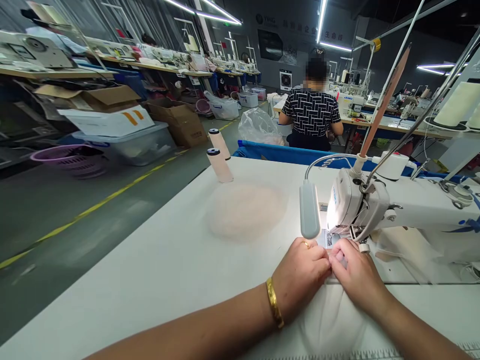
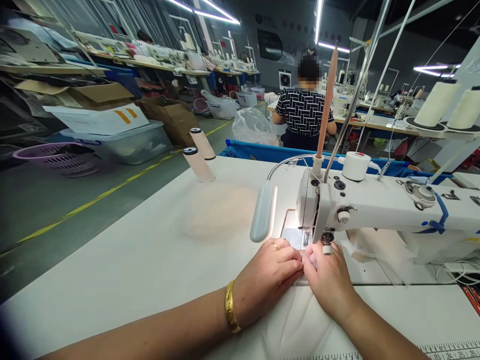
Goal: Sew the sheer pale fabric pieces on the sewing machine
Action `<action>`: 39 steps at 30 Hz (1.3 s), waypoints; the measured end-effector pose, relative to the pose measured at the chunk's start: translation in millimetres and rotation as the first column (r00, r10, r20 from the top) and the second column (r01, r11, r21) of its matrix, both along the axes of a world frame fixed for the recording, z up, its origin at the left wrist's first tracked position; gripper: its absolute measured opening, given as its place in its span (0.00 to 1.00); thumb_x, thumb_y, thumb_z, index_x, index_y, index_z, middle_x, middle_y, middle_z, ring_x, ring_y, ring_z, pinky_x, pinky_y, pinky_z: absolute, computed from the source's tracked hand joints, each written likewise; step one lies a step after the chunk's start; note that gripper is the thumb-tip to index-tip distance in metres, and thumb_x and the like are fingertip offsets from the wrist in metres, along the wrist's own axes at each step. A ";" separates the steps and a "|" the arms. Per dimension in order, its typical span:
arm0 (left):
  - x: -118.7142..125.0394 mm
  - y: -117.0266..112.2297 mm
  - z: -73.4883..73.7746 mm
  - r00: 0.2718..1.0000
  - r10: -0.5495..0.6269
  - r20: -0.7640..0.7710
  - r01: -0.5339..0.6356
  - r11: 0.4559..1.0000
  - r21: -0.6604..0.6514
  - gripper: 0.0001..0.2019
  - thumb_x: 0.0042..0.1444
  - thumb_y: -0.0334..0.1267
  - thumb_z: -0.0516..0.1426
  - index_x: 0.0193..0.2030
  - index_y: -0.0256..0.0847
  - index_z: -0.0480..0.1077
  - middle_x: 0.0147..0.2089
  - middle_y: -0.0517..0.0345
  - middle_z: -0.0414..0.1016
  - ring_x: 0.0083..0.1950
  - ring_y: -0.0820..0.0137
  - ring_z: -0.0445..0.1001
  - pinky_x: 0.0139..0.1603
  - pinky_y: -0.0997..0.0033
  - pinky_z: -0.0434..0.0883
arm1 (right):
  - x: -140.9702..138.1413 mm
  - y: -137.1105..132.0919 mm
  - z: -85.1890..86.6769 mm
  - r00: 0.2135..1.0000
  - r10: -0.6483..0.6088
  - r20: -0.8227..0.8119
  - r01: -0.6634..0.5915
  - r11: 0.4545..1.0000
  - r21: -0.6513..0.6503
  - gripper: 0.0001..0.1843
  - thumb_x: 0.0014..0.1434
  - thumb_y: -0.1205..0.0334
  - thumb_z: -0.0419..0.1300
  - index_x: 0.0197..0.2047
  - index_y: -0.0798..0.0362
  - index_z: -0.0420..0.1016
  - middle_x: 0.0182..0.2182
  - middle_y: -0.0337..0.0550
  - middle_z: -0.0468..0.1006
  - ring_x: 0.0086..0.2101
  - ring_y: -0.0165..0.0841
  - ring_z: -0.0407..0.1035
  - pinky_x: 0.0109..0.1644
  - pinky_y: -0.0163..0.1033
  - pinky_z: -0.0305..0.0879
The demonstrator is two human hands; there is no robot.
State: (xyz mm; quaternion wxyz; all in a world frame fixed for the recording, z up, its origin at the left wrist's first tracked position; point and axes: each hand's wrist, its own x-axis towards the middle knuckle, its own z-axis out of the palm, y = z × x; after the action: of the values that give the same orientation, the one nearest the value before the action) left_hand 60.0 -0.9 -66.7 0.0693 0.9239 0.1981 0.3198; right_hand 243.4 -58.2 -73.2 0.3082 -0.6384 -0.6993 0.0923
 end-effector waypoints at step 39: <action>-11.2 3.1 22.0 0.969 0.015 -0.248 -0.033 0.997 -0.071 0.13 0.58 0.43 0.67 0.47 0.43 0.76 0.50 0.51 0.80 0.48 0.55 0.77 0.50 0.53 0.69 | 19.0 -6.0 -3.2 0.943 0.070 0.325 -0.124 0.981 0.148 0.20 0.68 0.72 0.50 0.53 0.52 0.80 0.52 0.55 0.80 0.50 0.49 0.73 0.48 0.52 0.75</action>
State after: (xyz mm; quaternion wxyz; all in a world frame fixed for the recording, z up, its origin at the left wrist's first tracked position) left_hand 48.8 2.3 -44.7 0.0745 0.9509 0.2282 0.1955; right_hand 262.4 -64.2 -76.4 0.2388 -0.5816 -0.7757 -0.0555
